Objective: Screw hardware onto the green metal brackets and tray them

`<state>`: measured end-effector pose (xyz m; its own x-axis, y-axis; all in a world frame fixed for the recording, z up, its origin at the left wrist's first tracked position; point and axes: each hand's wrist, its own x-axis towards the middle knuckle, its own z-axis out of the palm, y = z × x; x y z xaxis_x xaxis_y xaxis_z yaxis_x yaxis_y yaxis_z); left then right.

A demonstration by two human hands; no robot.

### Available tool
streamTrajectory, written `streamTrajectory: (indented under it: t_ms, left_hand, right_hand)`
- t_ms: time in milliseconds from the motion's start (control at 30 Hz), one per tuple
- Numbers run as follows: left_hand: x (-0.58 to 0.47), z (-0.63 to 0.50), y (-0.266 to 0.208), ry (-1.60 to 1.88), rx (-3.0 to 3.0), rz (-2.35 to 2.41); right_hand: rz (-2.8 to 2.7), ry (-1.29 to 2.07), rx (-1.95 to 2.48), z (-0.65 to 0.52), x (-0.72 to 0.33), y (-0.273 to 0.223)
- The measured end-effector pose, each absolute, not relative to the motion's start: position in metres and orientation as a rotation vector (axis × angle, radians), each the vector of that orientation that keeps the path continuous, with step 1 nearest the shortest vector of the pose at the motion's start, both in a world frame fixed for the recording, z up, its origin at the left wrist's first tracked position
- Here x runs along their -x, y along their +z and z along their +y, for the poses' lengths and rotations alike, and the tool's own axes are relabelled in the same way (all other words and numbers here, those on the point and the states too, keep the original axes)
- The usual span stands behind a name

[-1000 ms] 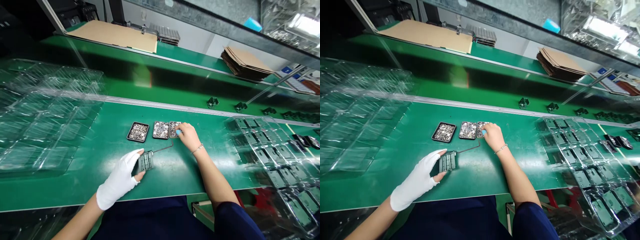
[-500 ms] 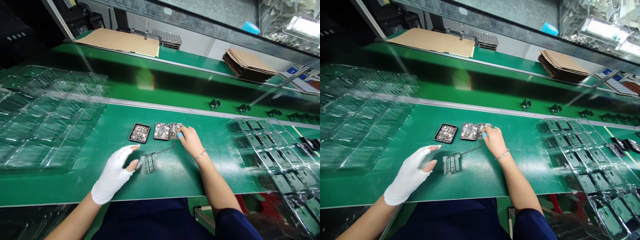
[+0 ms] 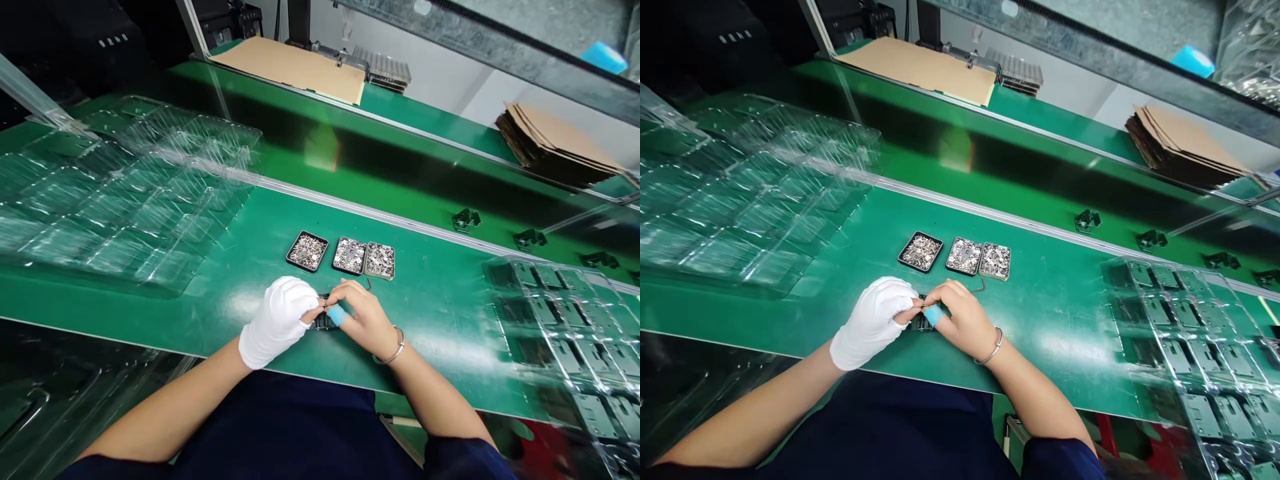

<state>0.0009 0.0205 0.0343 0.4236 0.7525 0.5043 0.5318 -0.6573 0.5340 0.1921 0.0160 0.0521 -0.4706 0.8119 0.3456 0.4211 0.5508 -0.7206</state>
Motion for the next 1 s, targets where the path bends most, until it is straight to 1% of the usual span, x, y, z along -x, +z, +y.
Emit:
streamTrajectory:
  t_ms: [67,133,233,300,500,1000]
  left_hand:
    - [0.003,0.021,0.028,1.092,-2.184,1.154]
    - [0.005,0.022,0.022,0.992,-1.979,1.182]
    - [0.004,0.026,0.013,0.793,-1.788,1.094]
    - [0.002,0.028,0.01,0.765,-1.717,1.06]
    - [0.001,0.029,0.011,0.761,-1.652,1.071]
    - [0.0,0.029,0.013,0.739,-1.602,1.086]
  right_hand:
    - [-2.06,0.76,1.056,0.02,-0.192,0.049]
    - [-2.044,0.741,1.122,0.023,-0.192,0.044]
    - [-2.122,0.667,1.167,0.026,-0.189,0.035]
    - [-2.186,0.612,1.193,0.027,-0.187,0.03]
    - [-2.235,0.56,1.24,0.024,-0.184,0.027]
    - [-2.21,0.537,1.174,0.022,-0.184,0.021]
